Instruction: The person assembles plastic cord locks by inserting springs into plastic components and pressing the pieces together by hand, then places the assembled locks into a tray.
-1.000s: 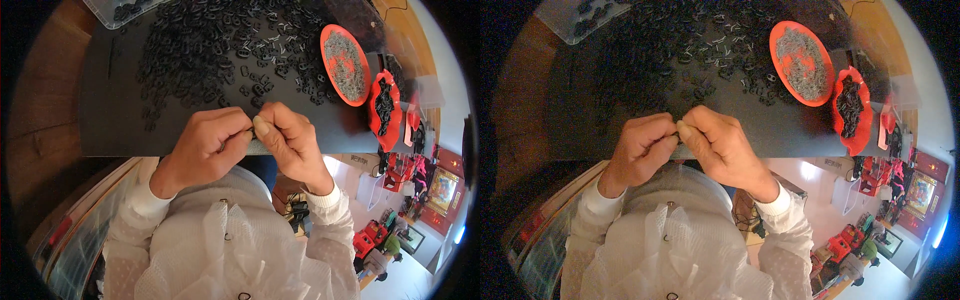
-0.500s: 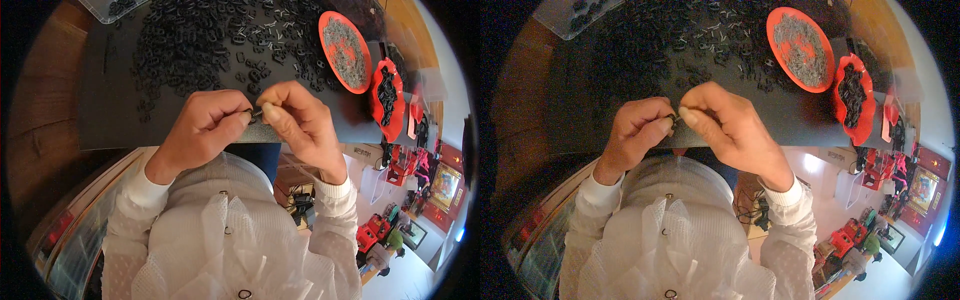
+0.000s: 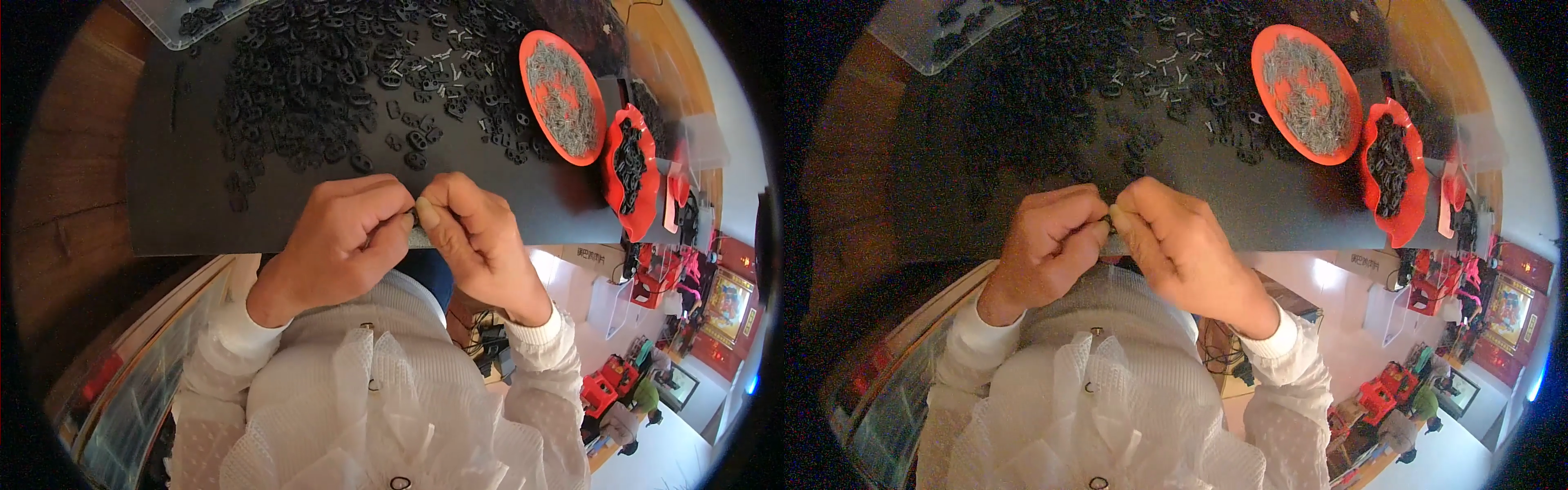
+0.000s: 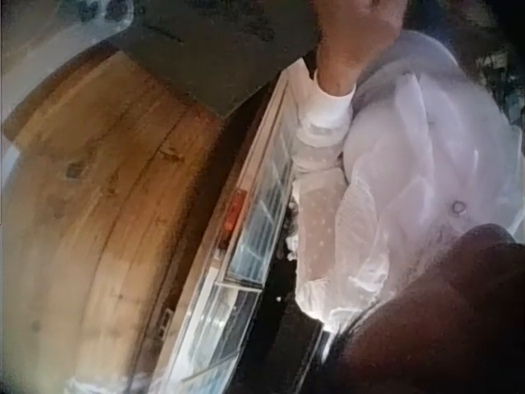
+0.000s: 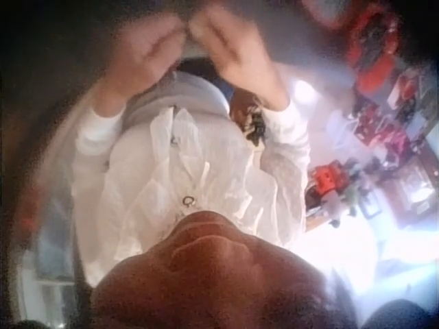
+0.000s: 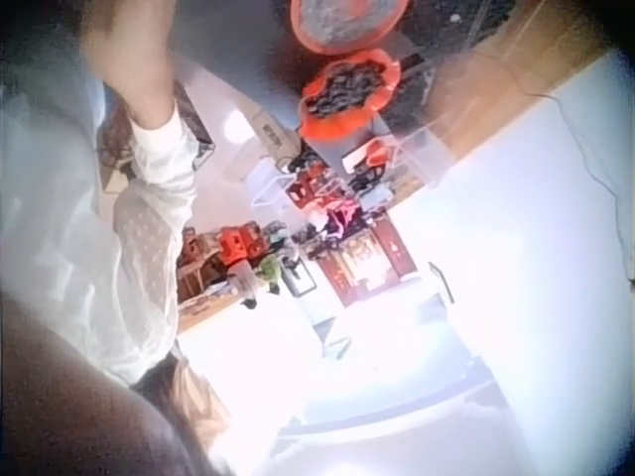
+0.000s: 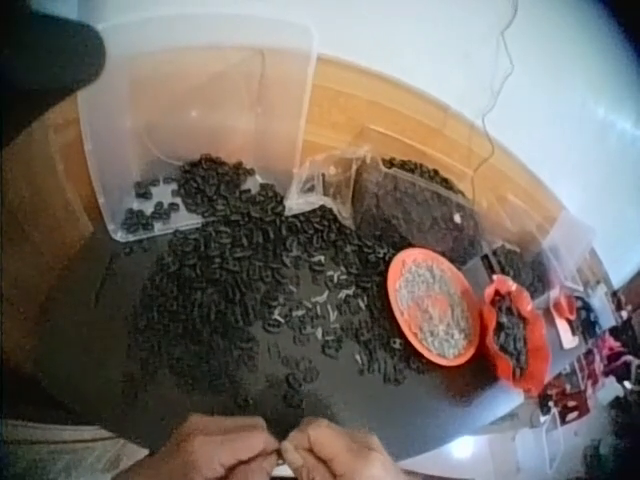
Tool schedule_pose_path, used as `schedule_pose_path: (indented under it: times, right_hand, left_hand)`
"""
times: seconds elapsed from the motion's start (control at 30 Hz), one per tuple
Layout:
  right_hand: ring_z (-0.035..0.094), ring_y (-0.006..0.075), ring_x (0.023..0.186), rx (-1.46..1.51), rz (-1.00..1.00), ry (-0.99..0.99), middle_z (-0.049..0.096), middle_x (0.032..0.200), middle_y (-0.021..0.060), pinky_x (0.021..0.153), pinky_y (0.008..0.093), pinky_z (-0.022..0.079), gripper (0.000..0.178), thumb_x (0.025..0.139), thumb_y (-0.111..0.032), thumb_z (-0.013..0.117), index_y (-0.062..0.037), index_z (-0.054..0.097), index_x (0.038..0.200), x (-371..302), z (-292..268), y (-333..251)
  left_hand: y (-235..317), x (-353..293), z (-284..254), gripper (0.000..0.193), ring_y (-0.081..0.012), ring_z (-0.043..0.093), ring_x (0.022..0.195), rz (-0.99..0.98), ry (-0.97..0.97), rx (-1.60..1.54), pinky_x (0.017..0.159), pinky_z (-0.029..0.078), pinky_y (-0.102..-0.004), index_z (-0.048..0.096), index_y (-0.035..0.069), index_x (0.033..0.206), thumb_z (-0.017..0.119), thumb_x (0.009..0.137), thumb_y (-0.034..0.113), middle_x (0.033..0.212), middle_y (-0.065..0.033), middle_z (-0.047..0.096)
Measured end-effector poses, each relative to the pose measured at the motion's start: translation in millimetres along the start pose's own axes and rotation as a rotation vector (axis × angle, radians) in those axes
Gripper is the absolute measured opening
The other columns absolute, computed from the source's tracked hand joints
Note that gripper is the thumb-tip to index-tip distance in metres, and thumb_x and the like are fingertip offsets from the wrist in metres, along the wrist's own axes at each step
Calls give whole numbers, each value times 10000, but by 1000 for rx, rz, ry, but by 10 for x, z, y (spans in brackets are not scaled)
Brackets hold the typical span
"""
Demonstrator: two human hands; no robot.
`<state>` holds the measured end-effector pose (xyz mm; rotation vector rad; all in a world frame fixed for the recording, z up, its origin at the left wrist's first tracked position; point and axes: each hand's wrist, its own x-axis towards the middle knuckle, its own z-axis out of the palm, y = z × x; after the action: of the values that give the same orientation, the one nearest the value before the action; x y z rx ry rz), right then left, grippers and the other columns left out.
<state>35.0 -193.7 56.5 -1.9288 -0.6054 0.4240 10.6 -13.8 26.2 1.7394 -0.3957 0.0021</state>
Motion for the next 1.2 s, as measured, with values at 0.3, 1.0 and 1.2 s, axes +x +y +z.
schedule_pose_path:
  times: [0.3,1.0,1.2]
  right_hand:
    - [548,391,738,-283,-208,-65,520,792,193,585,412,446,57,852,14,546,47,526,893,89,-80,-67]
    - [590,427,850,-984,-122,-82,617,819,262,703,485,463,223,862,-181,591,38,579,827,1933,-535,411]
    - [482,131,612,-699,-163,-121,507,678,34,562,287,394,248,946,-231,549,12,556,895,1706,-617,293]
  left_hand:
    - [-60,43,-149,70,-248,459,515,11,-133,-66,484,359,-347,503,-24,725,537,786,-16,629,-124,461]
    - [-284,48,-204,146,-149,439,554,-104,-40,-192,508,341,-309,519,-4,724,521,836,89,629,-67,452]
    - [-271,27,-223,150,-106,423,560,-175,-23,-250,504,330,-288,525,5,718,525,837,97,616,-32,460]
